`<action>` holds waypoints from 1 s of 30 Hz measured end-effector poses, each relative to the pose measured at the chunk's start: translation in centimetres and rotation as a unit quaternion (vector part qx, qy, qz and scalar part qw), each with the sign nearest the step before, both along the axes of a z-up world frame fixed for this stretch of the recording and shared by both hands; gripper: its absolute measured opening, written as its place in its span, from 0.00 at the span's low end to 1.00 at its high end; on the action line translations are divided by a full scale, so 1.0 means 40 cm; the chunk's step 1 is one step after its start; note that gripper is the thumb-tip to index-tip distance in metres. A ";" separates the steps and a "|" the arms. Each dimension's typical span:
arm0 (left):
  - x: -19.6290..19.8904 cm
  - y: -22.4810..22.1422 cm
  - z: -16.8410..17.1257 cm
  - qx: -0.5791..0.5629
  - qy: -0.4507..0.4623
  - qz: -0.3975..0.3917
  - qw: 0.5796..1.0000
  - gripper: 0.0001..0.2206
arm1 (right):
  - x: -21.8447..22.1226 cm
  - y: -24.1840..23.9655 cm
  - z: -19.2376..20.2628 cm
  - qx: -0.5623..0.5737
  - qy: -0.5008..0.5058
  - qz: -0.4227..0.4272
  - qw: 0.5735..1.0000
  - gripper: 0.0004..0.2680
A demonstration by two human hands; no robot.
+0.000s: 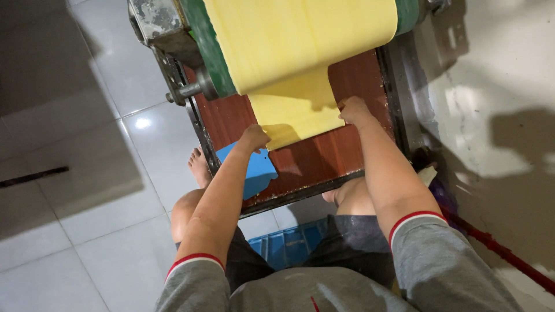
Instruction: Rolling dough into thin sheets using a machine and then folding the sheets by hand into stacks.
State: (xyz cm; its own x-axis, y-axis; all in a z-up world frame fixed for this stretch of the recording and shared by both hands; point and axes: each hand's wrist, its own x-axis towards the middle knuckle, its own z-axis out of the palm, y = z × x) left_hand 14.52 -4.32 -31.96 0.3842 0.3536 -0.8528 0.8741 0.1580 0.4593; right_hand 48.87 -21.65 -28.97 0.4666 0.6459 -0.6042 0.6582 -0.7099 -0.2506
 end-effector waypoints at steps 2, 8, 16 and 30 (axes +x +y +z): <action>-0.006 -0.004 0.159 0.030 -0.006 -0.043 0.999 0.23 | -0.038 0.011 0.085 0.001 0.016 -0.049 0.999 0.13; 0.017 -0.009 0.501 0.171 -0.003 -0.022 0.985 0.41 | -0.002 0.016 0.100 -0.059 0.039 -0.019 0.997 0.20; 0.022 0.097 0.604 0.283 -0.094 0.057 0.953 0.26 | -0.096 0.083 0.606 0.242 0.110 -0.161 0.950 0.30; -0.029 0.069 0.859 0.185 -0.332 0.099 0.920 0.18 | -0.077 0.075 0.641 0.518 0.249 -0.128 0.808 0.10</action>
State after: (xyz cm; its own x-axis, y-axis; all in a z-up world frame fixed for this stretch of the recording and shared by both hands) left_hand 13.36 -1.56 2.41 0.6742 0.6913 -0.2599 0.3520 0.0085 0.9360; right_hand 45.78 -18.63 -3.35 0.5299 0.8468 0.0459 0.1572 -0.0449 -0.9866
